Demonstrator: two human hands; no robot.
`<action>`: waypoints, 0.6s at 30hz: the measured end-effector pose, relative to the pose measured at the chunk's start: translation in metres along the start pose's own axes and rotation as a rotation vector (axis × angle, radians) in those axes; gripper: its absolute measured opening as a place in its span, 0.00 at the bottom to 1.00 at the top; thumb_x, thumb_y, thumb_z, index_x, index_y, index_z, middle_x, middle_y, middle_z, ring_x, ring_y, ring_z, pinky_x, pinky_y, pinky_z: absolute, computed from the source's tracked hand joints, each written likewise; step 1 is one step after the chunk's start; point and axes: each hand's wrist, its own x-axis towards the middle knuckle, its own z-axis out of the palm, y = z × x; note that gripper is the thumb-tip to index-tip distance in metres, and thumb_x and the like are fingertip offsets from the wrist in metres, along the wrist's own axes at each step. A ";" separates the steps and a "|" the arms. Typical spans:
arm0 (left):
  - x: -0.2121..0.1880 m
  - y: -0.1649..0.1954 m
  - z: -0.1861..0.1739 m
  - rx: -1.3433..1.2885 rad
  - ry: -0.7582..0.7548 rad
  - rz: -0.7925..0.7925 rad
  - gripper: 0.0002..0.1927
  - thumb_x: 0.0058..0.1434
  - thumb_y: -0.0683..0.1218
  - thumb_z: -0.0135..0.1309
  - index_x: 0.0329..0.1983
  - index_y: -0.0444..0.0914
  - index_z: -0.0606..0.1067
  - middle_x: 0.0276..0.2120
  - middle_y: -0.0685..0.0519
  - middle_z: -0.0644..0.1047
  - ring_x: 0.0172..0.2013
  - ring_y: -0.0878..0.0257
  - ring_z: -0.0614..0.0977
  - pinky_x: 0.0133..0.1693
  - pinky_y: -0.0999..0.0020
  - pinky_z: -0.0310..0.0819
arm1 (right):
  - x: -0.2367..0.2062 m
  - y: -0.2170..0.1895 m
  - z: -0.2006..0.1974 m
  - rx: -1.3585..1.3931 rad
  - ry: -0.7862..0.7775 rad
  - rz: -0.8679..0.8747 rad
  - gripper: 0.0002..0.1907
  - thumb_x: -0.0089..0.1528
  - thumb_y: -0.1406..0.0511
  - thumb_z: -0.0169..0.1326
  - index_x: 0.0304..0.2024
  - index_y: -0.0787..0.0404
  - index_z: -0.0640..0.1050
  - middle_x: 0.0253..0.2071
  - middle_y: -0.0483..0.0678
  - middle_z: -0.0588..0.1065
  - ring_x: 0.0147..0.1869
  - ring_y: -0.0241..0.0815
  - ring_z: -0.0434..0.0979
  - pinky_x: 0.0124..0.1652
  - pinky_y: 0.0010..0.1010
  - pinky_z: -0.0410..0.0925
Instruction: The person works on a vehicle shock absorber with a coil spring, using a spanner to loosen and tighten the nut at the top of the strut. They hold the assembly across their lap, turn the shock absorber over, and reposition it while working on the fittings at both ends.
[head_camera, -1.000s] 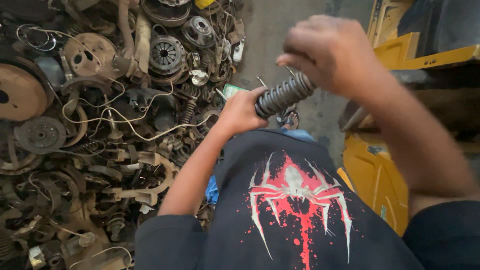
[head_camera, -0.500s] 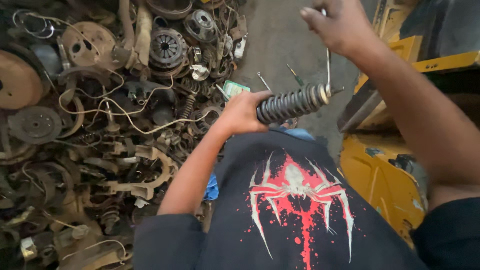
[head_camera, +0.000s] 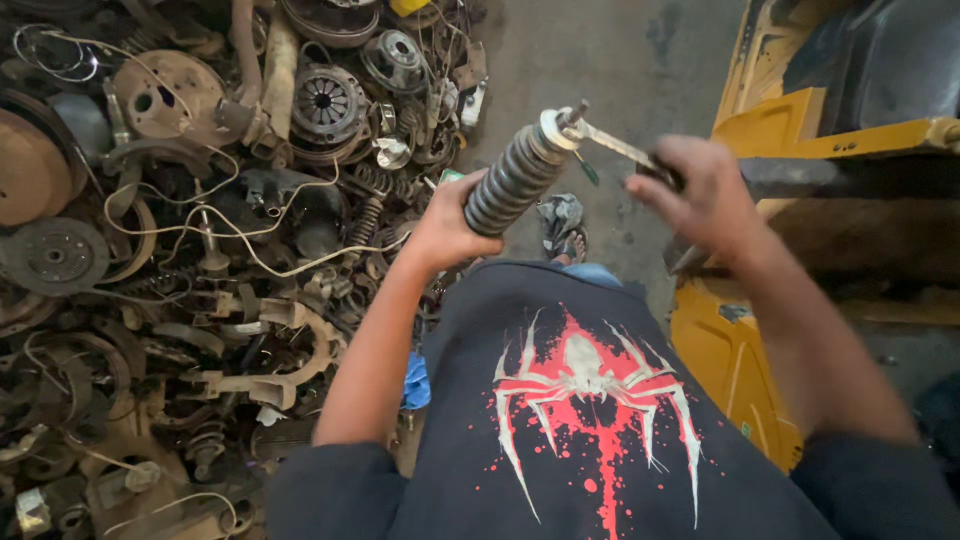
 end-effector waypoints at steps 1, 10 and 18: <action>-0.001 0.001 0.000 0.002 0.000 0.003 0.31 0.37 0.41 0.65 0.49 0.32 0.76 0.33 0.53 0.80 0.34 0.67 0.78 0.43 0.69 0.76 | -0.009 -0.011 -0.001 -0.010 0.045 0.000 0.17 0.64 0.59 0.63 0.40 0.67 0.74 0.30 0.56 0.71 0.34 0.54 0.72 0.36 0.38 0.65; -0.001 0.014 0.010 0.306 0.084 -0.074 0.30 0.35 0.46 0.67 0.46 0.40 0.76 0.33 0.46 0.81 0.35 0.47 0.83 0.40 0.58 0.77 | -0.039 -0.077 -0.004 -0.260 0.228 -0.110 0.20 0.63 0.66 0.64 0.57 0.63 0.78 0.28 0.48 0.73 0.28 0.47 0.75 0.30 0.38 0.66; -0.001 0.033 0.023 0.516 0.063 -0.093 0.26 0.37 0.48 0.65 0.43 0.42 0.75 0.31 0.43 0.81 0.37 0.40 0.81 0.38 0.48 0.75 | -0.012 -0.102 -0.047 -0.374 0.256 -0.540 0.09 0.61 0.66 0.69 0.39 0.61 0.82 0.22 0.41 0.67 0.24 0.41 0.69 0.26 0.32 0.61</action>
